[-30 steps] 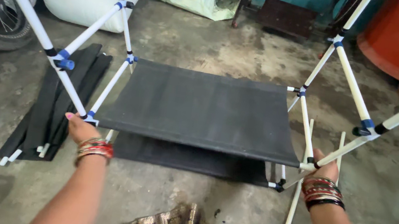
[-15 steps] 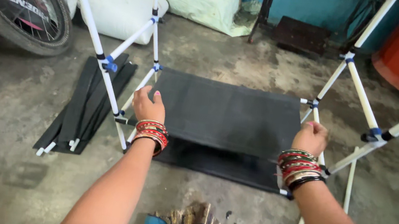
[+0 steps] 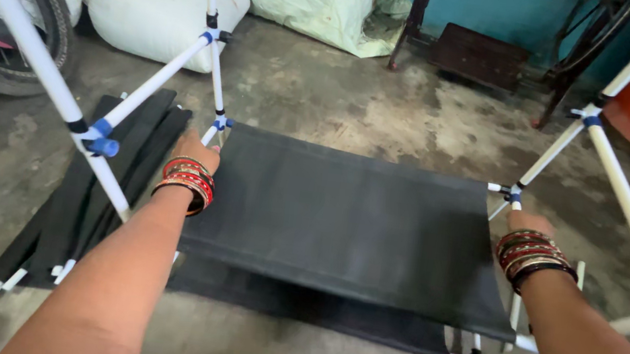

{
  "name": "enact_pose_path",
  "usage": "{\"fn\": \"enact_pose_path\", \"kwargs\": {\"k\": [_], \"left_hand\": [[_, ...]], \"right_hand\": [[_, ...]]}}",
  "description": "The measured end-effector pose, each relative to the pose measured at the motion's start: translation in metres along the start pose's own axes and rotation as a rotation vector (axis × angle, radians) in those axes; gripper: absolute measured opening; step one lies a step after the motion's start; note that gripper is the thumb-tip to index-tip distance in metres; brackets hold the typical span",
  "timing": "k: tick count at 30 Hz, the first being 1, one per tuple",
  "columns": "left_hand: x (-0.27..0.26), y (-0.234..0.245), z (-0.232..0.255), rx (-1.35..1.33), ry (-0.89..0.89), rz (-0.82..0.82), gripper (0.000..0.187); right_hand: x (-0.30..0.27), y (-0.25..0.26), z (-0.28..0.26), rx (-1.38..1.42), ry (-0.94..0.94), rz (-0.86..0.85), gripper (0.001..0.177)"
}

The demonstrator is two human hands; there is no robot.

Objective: The person assembles a small folding table by attaching black fabric panels to a white tubular frame. They insert rods into the fabric sleeves and secure the panels to the frame, repeating the process for multiple sections.

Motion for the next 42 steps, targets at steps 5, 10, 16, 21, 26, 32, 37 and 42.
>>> {"fn": "enact_pose_path", "kwargs": {"k": [5,10,16,21,26,32,37,42], "left_hand": [[0.041,-0.021,0.003,0.061,-0.046,-0.145,0.045],[0.085,-0.046,-0.001,-0.116,-0.101,-0.170,0.041],[0.134,-0.068,-0.034,-0.214,-0.148,-0.275,0.034],[0.154,-0.079,-0.052,-0.274,-0.217,-0.312,0.041],[0.132,-0.069,-0.032,-0.178,-0.155,-0.360,0.050],[0.047,-0.048,-0.003,0.463,-0.222,-0.143,0.085],[-0.032,-0.027,0.015,0.648,-0.165,-0.225,0.081],[-0.110,0.016,0.068,0.661,-0.165,-0.313,0.079]], "right_hand": [[0.021,-0.014,-0.024,0.119,0.200,0.044,0.040],[0.031,-0.012,-0.029,0.333,0.204,0.085,0.034],[0.038,-0.014,-0.024,0.620,0.137,-0.093,0.027],[0.063,-0.022,-0.011,0.390,0.225,-0.062,0.029],[0.082,-0.039,-0.005,0.374,0.254,-0.016,0.053],[0.033,-0.037,-0.011,-0.192,0.373,0.275,0.054],[-0.055,-0.030,-0.037,-0.486,0.536,0.355,0.084],[-0.129,-0.001,-0.068,-0.446,0.577,0.164,0.077]]}}
Point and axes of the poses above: each hand's wrist, its own x-axis towards the middle knuckle, its own y-axis out of the back of the hand, z = x × y, the point moved 4 cm from there along x, towards the middle knuckle, and after that the axes turned 12 degrees about -x, right-handed, at the moved point
